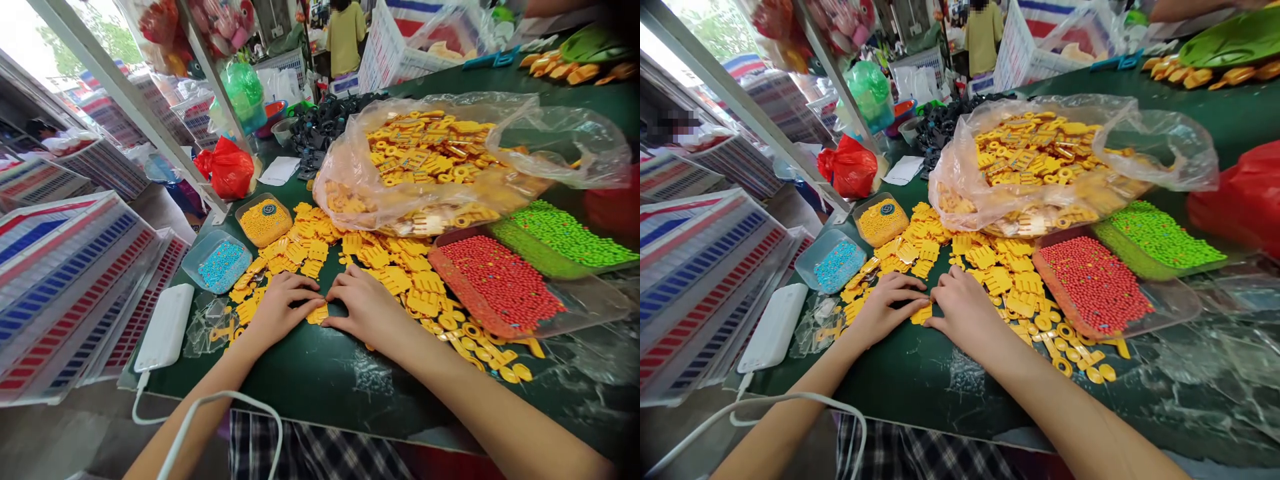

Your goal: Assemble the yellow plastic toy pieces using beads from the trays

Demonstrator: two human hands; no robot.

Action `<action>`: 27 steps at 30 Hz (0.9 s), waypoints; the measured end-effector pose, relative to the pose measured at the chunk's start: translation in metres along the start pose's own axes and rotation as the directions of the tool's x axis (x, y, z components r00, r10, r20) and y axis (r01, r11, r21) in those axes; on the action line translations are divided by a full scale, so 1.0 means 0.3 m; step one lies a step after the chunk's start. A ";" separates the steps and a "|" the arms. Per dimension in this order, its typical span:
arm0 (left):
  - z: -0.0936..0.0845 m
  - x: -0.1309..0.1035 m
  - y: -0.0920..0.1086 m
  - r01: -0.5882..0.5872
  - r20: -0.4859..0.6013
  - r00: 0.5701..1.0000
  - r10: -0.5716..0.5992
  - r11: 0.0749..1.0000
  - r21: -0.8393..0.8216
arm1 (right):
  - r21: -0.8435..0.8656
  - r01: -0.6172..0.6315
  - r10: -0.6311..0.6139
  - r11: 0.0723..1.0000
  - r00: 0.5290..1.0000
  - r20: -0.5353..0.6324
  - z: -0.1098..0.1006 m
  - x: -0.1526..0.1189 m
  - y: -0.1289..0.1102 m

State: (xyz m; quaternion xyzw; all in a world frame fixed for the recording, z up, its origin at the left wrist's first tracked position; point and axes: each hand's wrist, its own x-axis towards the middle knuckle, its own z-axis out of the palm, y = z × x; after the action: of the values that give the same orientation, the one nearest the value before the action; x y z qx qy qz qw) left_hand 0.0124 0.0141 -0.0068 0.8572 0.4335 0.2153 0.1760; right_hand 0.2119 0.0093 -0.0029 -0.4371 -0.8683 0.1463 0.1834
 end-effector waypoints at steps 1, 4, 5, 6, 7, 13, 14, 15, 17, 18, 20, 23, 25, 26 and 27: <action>-0.001 0.000 -0.001 0.000 0.008 1.000 0.000 1.000 0.003 | 0.000 -0.004 0.004 1.000 1.000 -0.001 0.001 -0.001 -0.002; 0.001 -0.001 -0.006 0.008 0.029 1.000 -0.008 1.000 -0.002 | 0.004 -0.020 0.020 1.000 1.000 0.004 -0.003 -0.002 -0.011; 0.001 -0.002 -0.007 0.012 0.032 0.999 -0.012 1.000 -0.008 | 0.008 -0.027 0.026 1.000 1.000 0.006 -0.005 -0.002 -0.015; 0.000 -0.003 -0.007 0.016 0.033 0.999 -0.016 1.000 -0.015 | 0.014 -0.033 0.033 0.999 0.999 0.010 -0.008 -0.002 -0.019; -0.002 -0.003 -0.007 0.022 0.034 0.999 -0.021 1.000 -0.021 | 0.018 -0.041 0.040 0.999 0.999 0.015 -0.011 -0.002 -0.022; -0.024 -0.005 0.014 0.096 -0.050 0.994 -0.097 0.995 -0.036 | 0.024 -0.086 0.085 0.996 0.996 0.043 -0.024 -0.002 -0.040; -0.024 -0.005 0.017 0.094 -0.057 0.994 -0.096 0.995 -0.032 | 0.023 -0.091 0.090 0.996 0.995 0.046 -0.026 -0.001 -0.042; -0.022 -0.006 0.019 0.086 -0.056 0.995 -0.087 0.996 -0.027 | 0.021 -0.096 0.095 0.995 0.994 0.050 -0.027 -0.001 -0.044; -0.015 -0.008 0.021 0.057 -0.037 0.998 -0.057 0.998 -0.014 | 0.016 -0.100 0.099 0.995 0.994 0.051 -0.030 0.000 -0.046; -0.010 -0.010 0.022 0.038 -0.028 0.999 -0.039 0.999 -0.006 | 0.014 -0.098 0.097 0.995 0.994 0.049 -0.031 0.000 -0.047; -0.001 -0.013 0.022 0.002 -0.016 1.000 -0.002 1.000 0.014 | 0.012 -0.088 0.088 0.996 0.995 0.045 -0.033 0.000 -0.048; 0.006 -0.018 0.023 -0.024 -0.005 1.000 0.024 0.999 0.036 | 0.009 -0.093 0.092 0.996 0.994 0.059 -0.038 0.000 -0.049; 0.007 -0.018 0.025 -0.022 -0.002 1.000 0.022 0.999 0.032 | 0.008 -0.104 0.103 0.995 0.992 0.073 -0.041 0.000 -0.049; 0.007 -0.018 0.027 -0.015 -0.005 1.000 0.015 1.000 0.021 | 0.007 -0.106 0.105 0.994 0.992 0.076 -0.041 -0.001 -0.048; 0.007 -0.017 0.029 -0.003 -0.014 1.000 0.003 1.000 0.002 | 0.006 -0.103 0.103 0.995 0.992 0.072 -0.040 -0.001 -0.048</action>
State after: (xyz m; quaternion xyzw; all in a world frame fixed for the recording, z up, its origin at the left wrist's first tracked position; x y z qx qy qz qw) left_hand 0.0167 0.0049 -0.0053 0.8566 0.4335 0.2210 0.1718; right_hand 0.2075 0.0019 0.0137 -0.4750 -0.8498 0.1753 0.1463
